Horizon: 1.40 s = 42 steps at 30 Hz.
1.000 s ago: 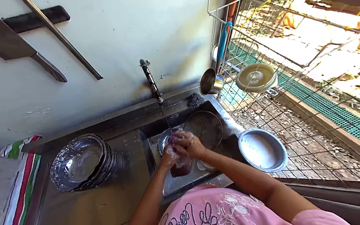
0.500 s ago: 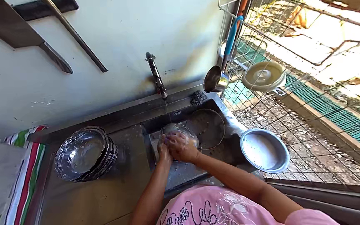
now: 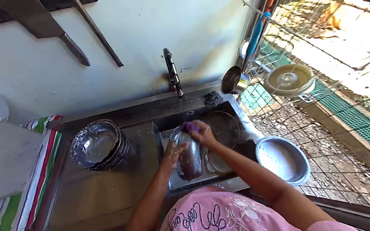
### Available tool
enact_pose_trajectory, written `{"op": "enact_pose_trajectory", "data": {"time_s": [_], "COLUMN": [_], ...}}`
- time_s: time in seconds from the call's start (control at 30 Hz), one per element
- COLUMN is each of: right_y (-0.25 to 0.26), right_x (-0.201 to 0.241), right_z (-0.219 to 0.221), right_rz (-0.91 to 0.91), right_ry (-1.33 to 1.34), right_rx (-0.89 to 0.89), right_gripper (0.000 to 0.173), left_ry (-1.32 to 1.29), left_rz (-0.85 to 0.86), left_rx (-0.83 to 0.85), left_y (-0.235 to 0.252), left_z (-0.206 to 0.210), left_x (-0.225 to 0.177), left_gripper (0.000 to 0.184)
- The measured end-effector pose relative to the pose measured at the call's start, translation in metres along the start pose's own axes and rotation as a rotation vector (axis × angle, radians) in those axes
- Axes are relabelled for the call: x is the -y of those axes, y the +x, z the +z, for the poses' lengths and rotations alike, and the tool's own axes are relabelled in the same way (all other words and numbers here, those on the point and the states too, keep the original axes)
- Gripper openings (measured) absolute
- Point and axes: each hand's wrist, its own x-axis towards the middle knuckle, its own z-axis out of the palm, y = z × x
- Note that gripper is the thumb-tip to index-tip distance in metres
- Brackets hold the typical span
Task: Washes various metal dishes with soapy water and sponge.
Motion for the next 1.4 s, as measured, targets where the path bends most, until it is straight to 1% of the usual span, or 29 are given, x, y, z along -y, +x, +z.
{"op": "enact_pose_trajectory", "data": {"time_s": [0.07, 0.1, 0.13, 0.17, 0.23, 0.3, 0.37, 0.43, 0.47, 0.53, 0.57, 0.6, 0.67, 0.7, 0.77, 0.8, 0.83, 0.9, 0.93, 0.97, 1.0, 1.03, 1.07, 1.1, 1.17, 1.27, 1.3, 1.33, 1.4], "right_y": [0.015, 0.014, 0.008, -0.004, -0.034, -0.067, -0.1, -0.129, -0.142, -0.163, -0.171, -0.177, -0.183, -0.183, -0.179, -0.177, -0.175, -0.174, -0.175, -0.178, -0.18, -0.179, -0.178, -0.175, -0.167, -0.147, -0.141, -0.137, -0.129], "right_x": [-0.01, -0.015, -0.017, -0.018, -0.026, -0.033, -0.043, -0.062, -0.073, -0.094, -0.106, -0.119, -0.143, -0.15, -0.154, -0.154, -0.152, -0.142, -0.136, -0.132, -0.128, -0.123, -0.114, -0.104, -0.086, -0.073, -0.071, -0.07, -0.065], "right_z": [-0.024, -0.038, -0.056, -0.077, -0.128, -0.18, -0.22, -0.237, -0.236, -0.226, -0.219, -0.214, -0.206, -0.202, -0.197, -0.198, -0.2, -0.208, -0.211, -0.213, -0.213, -0.211, -0.21, -0.209, -0.204, -0.195, -0.193, -0.192, -0.189], "right_rz": [0.278, 0.363, 0.425, 0.467, 0.507, 0.574, 0.762, 0.952, 0.992, 0.987, 0.965, 0.93, 0.872, 0.889, 0.957, 0.989, 1.009, 1.032, 1.036, 1.0, 0.94, 0.872, 0.824, 0.785, 0.732, 0.68, 0.659, 0.638, 0.584], "right_ry": [0.15, 0.205, 0.235, 0.232, 0.113, -0.157, -0.444, -0.628, -0.679, -0.724, -0.733, -0.743, -0.77, -0.791, -0.798, -0.787, -0.768, -0.648, -0.525, -0.371, -0.204, -0.04, 0.117, 0.234, 0.317, 0.362, 0.397, 0.45, 0.58], "right_rx": [-0.001, -0.019, -0.051, -0.092, -0.166, -0.201, -0.186, -0.18, -0.201, -0.265, -0.278, -0.276, -0.223, -0.171, -0.078, -0.06, -0.069, -0.201, -0.329, -0.497, -0.66, -0.779, -0.848, -0.879, -0.895, -0.869, -0.866, -0.866, -0.865], "right_gripper": [0.028, 0.027, 0.029, 0.033, 0.042, 0.045, 0.044, 0.048, 0.049, 0.049, 0.05, 0.052, 0.057, 0.062, 0.064, 0.061, 0.056, 0.044, 0.04, 0.036, 0.031, 0.028, 0.026, 0.026, 0.023, 0.02, 0.019, 0.02, 0.021], "left_ry": [0.232, 0.392, 0.543, 0.668, 0.845, 0.964, 1.03, 1.048, 1.036, 0.939, 0.879, 0.818, 0.709, 0.688, 0.711, 0.722, 0.733, 0.793, 0.828, 0.853, 0.872, 0.888, 0.904, 0.929, 1.015, 1.117, 1.137, 1.147, 1.106], "left_rz": [0.192, 0.3, 0.392, 0.444, 0.402, 0.3, 0.159, 0.105, 0.132, 0.275, 0.319, 0.302, 0.139, 0.025, -0.171, -0.241, -0.292, -0.393, -0.419, -0.425, -0.408, -0.365, -0.304, -0.233, -0.12, -0.066, -0.041, 0.002, 0.161], "left_rx": [0.034, 0.009, -0.05, -0.137, -0.325, -0.488, -0.554, -0.564, -0.559, -0.51, -0.442, -0.35, -0.191, -0.139, -0.113, -0.122, -0.144, -0.171, -0.168, -0.158, -0.153, -0.151, -0.142, -0.13, -0.085, -0.038, -0.032, -0.034, -0.038], "left_y": [-0.018, -0.03, -0.043, -0.055, -0.067, -0.058, -0.034, -0.007, 0.005, 0.033, 0.053, 0.076, 0.13, 0.154, 0.185, 0.19, 0.193, 0.19, 0.189, 0.189, 0.19, 0.192, 0.193, 0.195, 0.198, 0.21, 0.214, 0.218, 0.223], "left_z": [-0.029, -0.048, -0.067, -0.087, -0.128, -0.167, -0.201, -0.218, -0.217, -0.195, -0.177, -0.157, -0.117, -0.099, -0.07, -0.056, -0.044, -0.019, -0.01, -0.003, 0.001, 0.003, 0.005, 0.006, 0.009, 0.009, 0.011, 0.012, 0.014], "left_x": [-0.021, -0.034, -0.047, -0.057, -0.066, -0.065, -0.052, -0.033, -0.024, -0.005, 0.008, 0.026, 0.081, 0.115, 0.178, 0.197, 0.206, 0.202, 0.193, 0.181, 0.169, 0.158, 0.147, 0.137, 0.125, 0.123, 0.122, 0.123, 0.127], "left_gripper": [0.027, 0.03, 0.031, 0.033, 0.036, 0.036, 0.034, 0.035, 0.037, 0.034, 0.035, 0.038, 0.053, 0.061, 0.065, 0.064, 0.063, 0.06, 0.056, 0.052, 0.048, 0.046, 0.046, 0.046, 0.051, 0.068, 0.07, 0.066, 0.053]}}
